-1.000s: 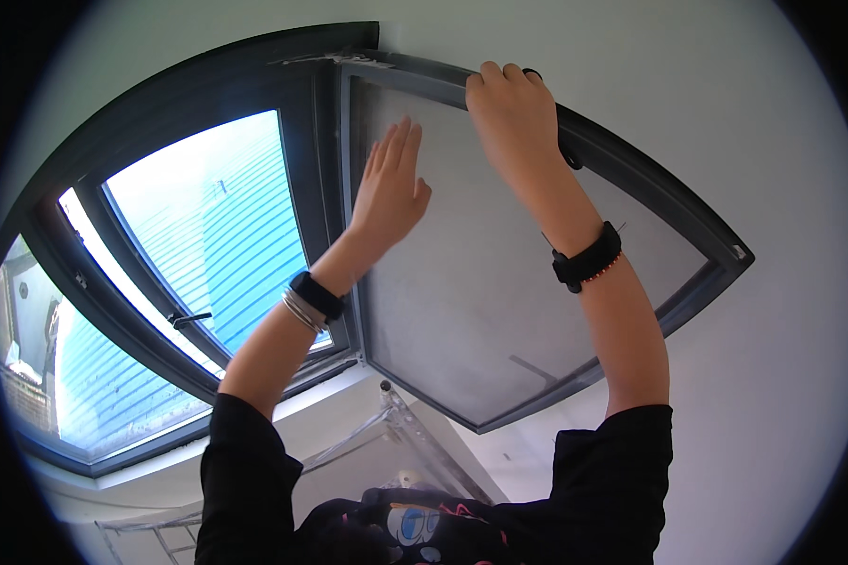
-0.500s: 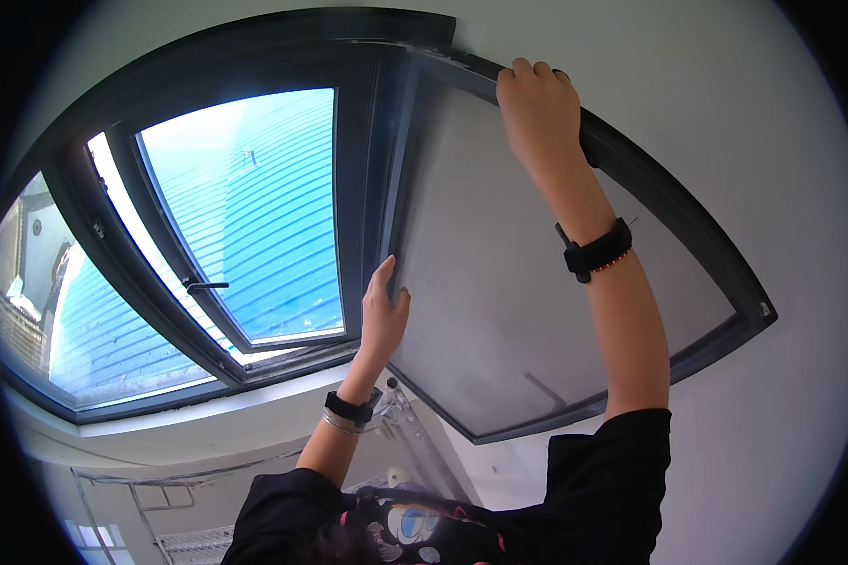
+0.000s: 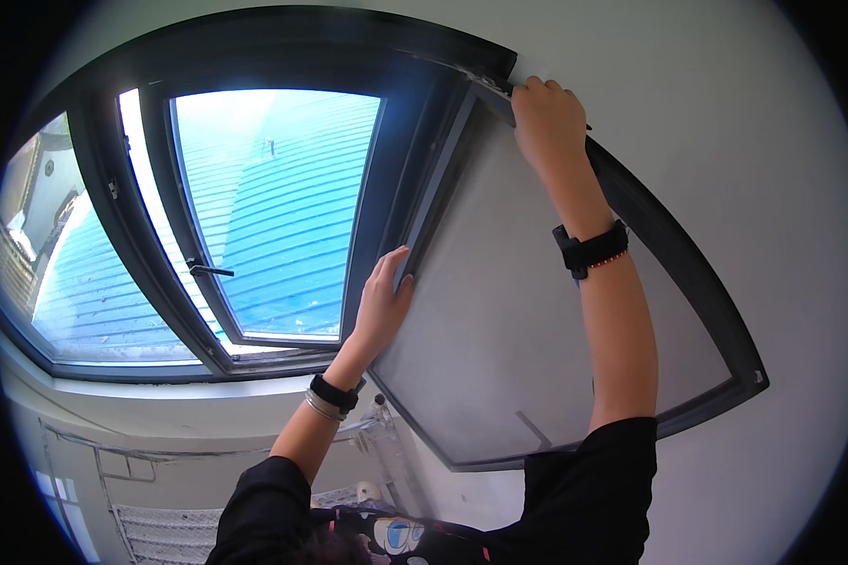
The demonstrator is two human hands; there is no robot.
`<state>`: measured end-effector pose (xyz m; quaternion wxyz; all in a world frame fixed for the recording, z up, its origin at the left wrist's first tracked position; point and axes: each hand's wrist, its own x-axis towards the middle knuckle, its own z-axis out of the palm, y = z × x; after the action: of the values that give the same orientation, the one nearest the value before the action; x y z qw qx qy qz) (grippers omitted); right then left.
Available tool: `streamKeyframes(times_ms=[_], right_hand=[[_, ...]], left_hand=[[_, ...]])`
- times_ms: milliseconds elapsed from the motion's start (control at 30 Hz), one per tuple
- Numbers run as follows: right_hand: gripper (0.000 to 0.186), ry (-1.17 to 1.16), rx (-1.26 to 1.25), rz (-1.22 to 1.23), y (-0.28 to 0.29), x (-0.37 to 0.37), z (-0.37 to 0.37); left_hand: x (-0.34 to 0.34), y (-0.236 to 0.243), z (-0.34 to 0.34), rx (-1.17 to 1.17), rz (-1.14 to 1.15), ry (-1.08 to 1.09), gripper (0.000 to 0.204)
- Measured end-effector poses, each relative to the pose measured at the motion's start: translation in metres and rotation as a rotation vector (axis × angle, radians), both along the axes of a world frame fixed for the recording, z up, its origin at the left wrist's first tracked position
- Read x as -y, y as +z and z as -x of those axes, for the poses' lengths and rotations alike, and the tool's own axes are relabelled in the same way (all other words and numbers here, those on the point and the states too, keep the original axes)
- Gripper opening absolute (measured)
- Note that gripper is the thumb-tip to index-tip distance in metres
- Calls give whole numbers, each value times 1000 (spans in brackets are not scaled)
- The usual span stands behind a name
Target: The person climbs a metal scaffold and uses a yellow cloth to wipe the frame and screen of a large, open skylight window. They clean the edges and corners of the window frame thoroughly.
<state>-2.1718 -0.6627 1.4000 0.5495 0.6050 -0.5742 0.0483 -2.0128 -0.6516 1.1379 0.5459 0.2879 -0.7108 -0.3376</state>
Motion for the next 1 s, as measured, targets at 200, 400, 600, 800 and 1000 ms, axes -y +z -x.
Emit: streamKeyframes(times_ms=[200,400,600,800,1000], right_hand=[[7,-15,-49,-18,-2,1,2],[8,72,-20,-16,-1,3,6],[10,100,15,-48,5,-1,12],[13,106,34,-54,3,0,13],[14,81,37,-64,6,1,9]], left_hand=[[51,62,35,13,183,121,38],[105,119,62,224,244,217,52],[113,162,67,282,337,290,50],[122,168,74,268,369,333,40],[137,184,73,236,354,311,31]])
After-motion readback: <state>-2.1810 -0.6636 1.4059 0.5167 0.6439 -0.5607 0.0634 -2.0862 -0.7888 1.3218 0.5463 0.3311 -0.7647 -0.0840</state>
